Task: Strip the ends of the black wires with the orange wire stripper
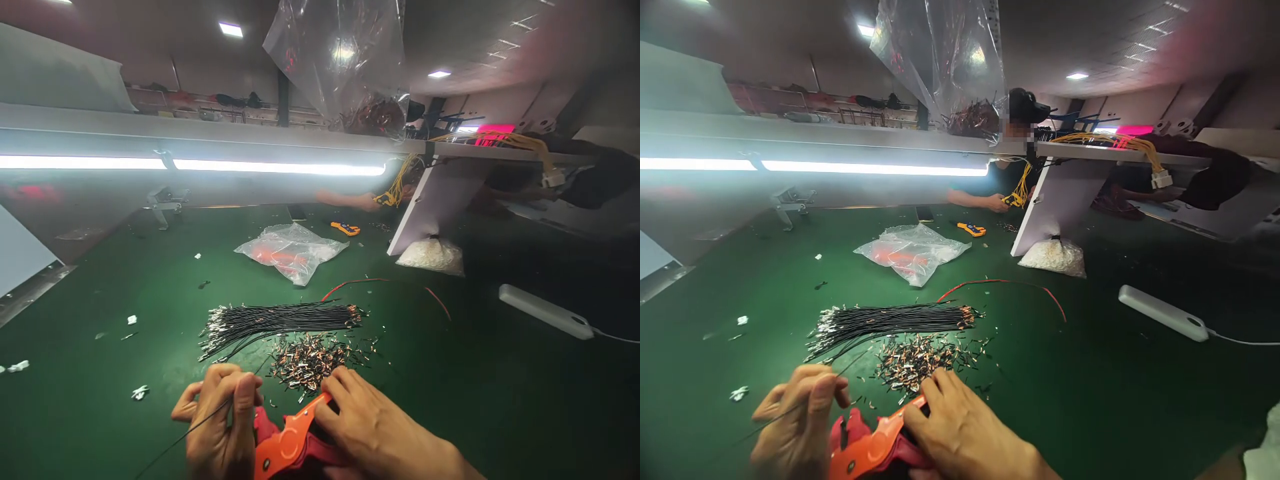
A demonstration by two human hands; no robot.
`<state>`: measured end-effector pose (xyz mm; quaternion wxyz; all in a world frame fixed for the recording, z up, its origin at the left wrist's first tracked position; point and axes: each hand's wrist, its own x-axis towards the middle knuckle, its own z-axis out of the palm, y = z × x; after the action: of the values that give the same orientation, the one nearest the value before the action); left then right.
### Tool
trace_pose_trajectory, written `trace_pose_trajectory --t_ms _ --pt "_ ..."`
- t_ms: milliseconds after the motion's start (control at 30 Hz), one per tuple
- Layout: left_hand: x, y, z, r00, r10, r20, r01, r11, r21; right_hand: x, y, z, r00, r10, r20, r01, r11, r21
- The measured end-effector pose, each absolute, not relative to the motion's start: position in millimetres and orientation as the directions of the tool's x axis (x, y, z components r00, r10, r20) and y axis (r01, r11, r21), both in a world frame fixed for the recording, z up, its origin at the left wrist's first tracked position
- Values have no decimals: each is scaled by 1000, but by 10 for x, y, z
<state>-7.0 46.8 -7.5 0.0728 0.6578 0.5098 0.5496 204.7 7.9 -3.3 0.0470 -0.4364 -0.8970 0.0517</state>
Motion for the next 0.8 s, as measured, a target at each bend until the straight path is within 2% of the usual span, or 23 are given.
trace_pose_trajectory --t_ms 100,167,267,333,367,433,500,633,800 --pt "-118 466 30 -183 676 714 576 -515 635 2220 81 89 -521 847 108 805 529 -269" --pt "-127 461 71 -206 660 722 561 -525 640 2369 119 157 -436 895 94 778 427 -461" --pt "-92 437 76 -183 700 691 511 -533 675 2535 192 179 -336 942 8 526 195 -828" --pt "-48 409 71 -167 726 667 470 -536 701 2555 212 120 -301 951 -65 244 10 -970" --pt "-25 394 75 -173 740 650 449 -529 721 2534 209 73 -308 948 -75 75 -54 -996" --pt "16 361 99 -209 769 604 404 -494 770 2446 182 -32 -332 942 -52 -239 -137 -961" --pt "44 333 134 -260 797 545 373 -438 818 2333 146 -113 -335 941 -37 -393 -176 -903" --pt "73 299 176 -292 816 498 373 -383 845 2156 100 -147 -375 927 -2 -522 -213 -826" --pt "75 284 145 -266 841 470 388 -353 851 2059 62 -230 -481 877 13 -557 -294 -777"
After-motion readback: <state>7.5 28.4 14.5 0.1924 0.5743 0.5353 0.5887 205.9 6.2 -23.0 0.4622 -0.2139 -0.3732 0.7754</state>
